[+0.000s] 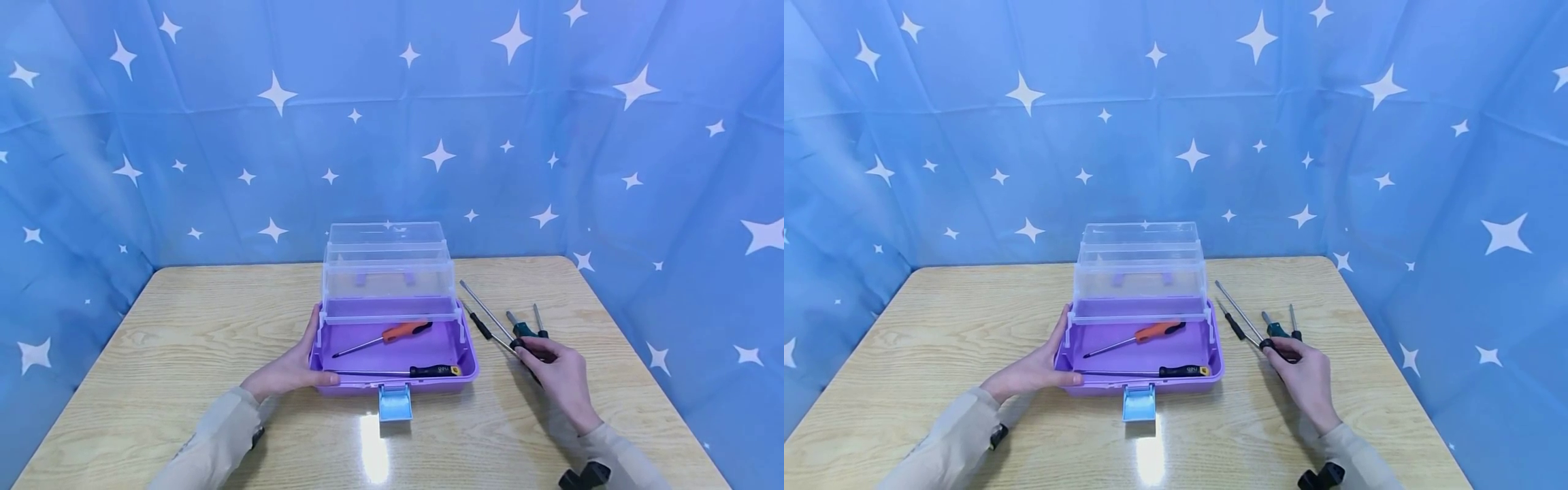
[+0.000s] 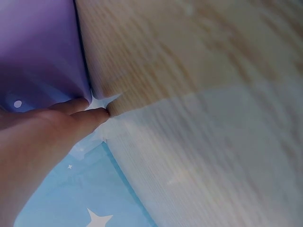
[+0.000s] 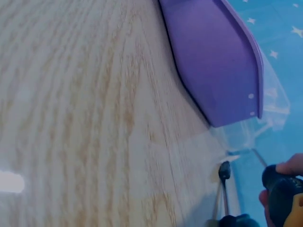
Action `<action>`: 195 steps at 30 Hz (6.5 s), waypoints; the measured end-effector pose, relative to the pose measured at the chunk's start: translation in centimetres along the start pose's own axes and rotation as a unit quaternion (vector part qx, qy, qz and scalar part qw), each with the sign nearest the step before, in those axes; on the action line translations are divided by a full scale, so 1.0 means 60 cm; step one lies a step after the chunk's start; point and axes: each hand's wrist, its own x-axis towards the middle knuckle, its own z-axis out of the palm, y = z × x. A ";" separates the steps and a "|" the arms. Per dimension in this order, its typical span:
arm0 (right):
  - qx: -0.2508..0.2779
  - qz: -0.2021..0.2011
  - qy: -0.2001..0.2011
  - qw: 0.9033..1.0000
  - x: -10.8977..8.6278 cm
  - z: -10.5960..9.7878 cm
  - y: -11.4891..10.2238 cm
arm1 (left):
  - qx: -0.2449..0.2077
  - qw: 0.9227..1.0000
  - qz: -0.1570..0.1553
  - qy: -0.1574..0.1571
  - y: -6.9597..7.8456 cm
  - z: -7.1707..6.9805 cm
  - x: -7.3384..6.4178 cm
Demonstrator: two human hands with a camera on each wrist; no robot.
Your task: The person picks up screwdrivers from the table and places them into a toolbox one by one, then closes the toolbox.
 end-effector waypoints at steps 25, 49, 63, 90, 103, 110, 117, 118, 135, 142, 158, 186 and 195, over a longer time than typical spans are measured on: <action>0.012 0.008 0.040 0.999 0.016 -0.017 -0.013 | 0.008 1.000 -0.015 0.003 0.000 -0.002 -0.002; 0.017 -0.041 0.003 0.999 0.045 -0.049 -0.038 | 0.017 1.000 -0.007 0.004 -0.001 -0.001 -0.001; 0.019 -0.089 0.008 0.996 0.050 -0.060 -0.053 | 0.019 1.000 -0.007 0.005 -0.001 0.000 0.000; 0.037 -0.164 -0.032 0.985 0.031 -0.073 -0.134 | 0.023 1.000 -0.017 0.012 -0.005 -0.001 0.000; 0.053 -0.182 -0.060 0.980 0.032 -0.059 -0.138 | 0.017 1.000 -0.011 0.010 -0.003 -0.002 0.001; 0.059 -0.172 -0.069 0.981 0.028 -0.053 -0.143 | 0.020 1.000 -0.012 0.009 -0.002 -0.002 0.000; 0.072 -0.186 -0.092 0.976 0.031 -0.049 -0.147 | 0.019 1.000 -0.014 0.010 -0.002 -0.004 -0.001; 0.072 -0.191 -0.095 0.974 0.032 -0.048 -0.147 | 0.019 1.000 -0.015 0.010 -0.002 -0.004 -0.001; 0.083 -0.179 -0.107 0.974 0.041 -0.013 -0.101 | 0.010 1.000 -0.016 0.006 0.002 0.001 -0.004; 0.115 -0.171 -0.128 0.970 0.029 -0.015 -0.141 | 0.017 1.000 -0.020 0.010 -0.001 0.000 -0.002; 0.111 -0.172 -0.142 0.969 0.018 0.010 -0.159 | 0.009 1.000 -0.017 0.011 -0.003 0.000 -0.003; 0.148 -0.161 -0.198 0.955 0.022 0.080 -0.109 | 0.004 1.000 -0.014 0.007 -0.005 0.001 -0.002; 0.123 -0.161 -0.216 0.955 0.021 0.086 -0.132 | 0.003 1.000 -0.013 0.008 -0.007 0.000 -0.001</action>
